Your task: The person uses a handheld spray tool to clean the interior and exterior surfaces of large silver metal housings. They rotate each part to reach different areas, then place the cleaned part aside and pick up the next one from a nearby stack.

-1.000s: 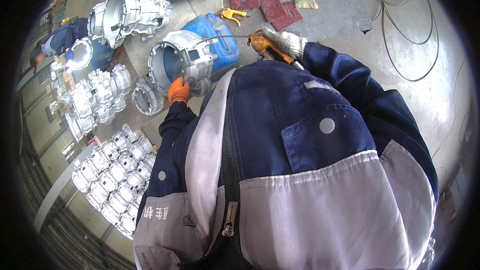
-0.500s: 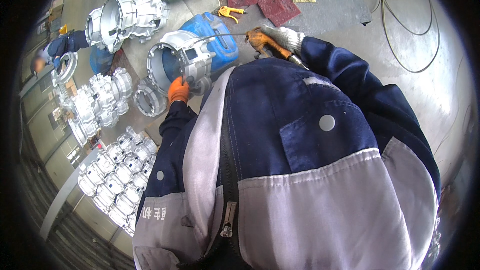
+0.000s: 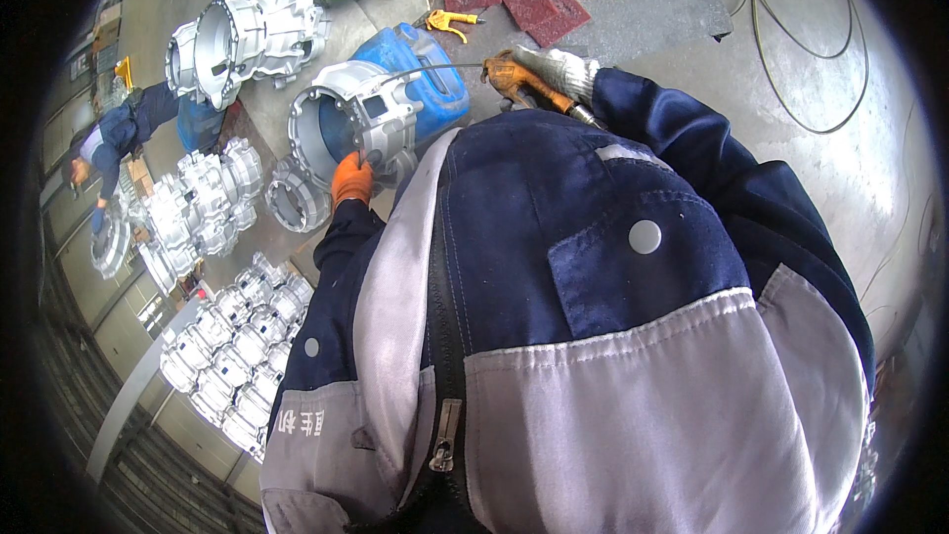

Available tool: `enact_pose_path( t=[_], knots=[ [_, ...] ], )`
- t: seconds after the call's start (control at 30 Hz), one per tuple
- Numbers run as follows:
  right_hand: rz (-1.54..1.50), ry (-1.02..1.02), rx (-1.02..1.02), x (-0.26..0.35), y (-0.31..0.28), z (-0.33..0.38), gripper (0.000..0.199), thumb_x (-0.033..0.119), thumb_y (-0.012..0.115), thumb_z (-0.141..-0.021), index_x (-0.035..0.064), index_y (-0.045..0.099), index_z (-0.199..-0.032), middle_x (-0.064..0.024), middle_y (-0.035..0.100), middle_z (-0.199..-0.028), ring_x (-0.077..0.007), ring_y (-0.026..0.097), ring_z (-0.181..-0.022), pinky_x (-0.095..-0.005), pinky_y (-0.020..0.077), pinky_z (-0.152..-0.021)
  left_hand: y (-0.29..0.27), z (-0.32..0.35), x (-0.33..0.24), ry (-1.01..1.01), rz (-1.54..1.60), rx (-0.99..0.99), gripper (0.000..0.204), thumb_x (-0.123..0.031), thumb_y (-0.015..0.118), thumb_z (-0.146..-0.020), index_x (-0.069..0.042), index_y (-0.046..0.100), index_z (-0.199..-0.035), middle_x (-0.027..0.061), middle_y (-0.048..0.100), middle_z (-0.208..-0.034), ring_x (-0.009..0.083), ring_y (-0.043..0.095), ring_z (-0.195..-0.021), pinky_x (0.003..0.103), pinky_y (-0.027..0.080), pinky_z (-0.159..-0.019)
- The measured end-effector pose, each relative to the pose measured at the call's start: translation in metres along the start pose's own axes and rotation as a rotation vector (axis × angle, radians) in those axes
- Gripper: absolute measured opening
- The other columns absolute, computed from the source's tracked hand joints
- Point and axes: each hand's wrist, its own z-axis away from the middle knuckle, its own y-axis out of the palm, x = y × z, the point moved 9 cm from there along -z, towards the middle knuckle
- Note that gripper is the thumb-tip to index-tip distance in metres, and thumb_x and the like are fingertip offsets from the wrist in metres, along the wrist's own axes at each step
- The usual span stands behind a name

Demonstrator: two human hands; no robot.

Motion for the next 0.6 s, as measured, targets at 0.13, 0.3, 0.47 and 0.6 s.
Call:
enact_pose_path(
  t=[0.13, 0.3, 0.47, 0.6],
  knots=[
    [0.036, -0.008, 0.027, -0.004, -0.001, -0.011, 0.045, 0.048, 0.048, -0.093, 0.0059, 0.063, -0.102, -0.0063, 0.067, -0.084, -0.0137, 0.063, -0.062, -0.0267, 0.0534, -0.056, -0.003, 0.001, -0.004, 0.020, -0.035, -0.014, 0.026, -0.025, 0.060, -0.082, -0.006, 0.063, -0.099, 0.0194, 0.064, -0.093, 0.0377, 0.060, -0.091, 0.042, 0.045, -0.078],
    [0.065, 0.038, -0.017, -0.004, -0.002, -0.014, 0.045, 0.047, 0.048, -0.093, 0.0058, 0.063, -0.102, -0.0063, 0.067, -0.083, -0.0143, 0.063, -0.061, -0.0271, 0.0537, -0.056, -0.004, 0.003, -0.003, -0.007, -0.032, -0.009, 0.026, -0.026, 0.059, -0.082, -0.007, 0.063, -0.099, 0.0190, 0.064, -0.093, 0.0373, 0.060, -0.091, 0.042, 0.045, -0.078],
    [-0.196, 0.167, 0.024, -0.007, 0.009, -0.001, 0.038, 0.038, 0.049, -0.094, 0.0037, 0.059, -0.107, -0.0099, 0.067, -0.092, -0.0188, 0.065, -0.071, -0.0309, 0.0565, -0.064, -0.004, 0.003, -0.005, 0.007, -0.009, -0.003, 0.026, -0.026, 0.059, -0.082, -0.007, 0.063, -0.100, 0.0186, 0.064, -0.093, 0.0367, 0.060, -0.091, 0.042, 0.046, -0.079],
    [-0.377, 0.163, 0.106, 0.001, 0.026, 0.015, 0.039, 0.036, 0.051, -0.094, 0.0019, 0.057, -0.111, -0.0123, 0.066, -0.095, -0.0224, 0.067, -0.074, -0.0339, 0.0583, -0.066, -0.003, 0.001, -0.002, 0.025, 0.002, -0.022, 0.026, -0.026, 0.059, -0.082, -0.007, 0.063, -0.100, 0.0184, 0.065, -0.094, 0.0366, 0.060, -0.092, 0.042, 0.045, -0.079]
  ],
)
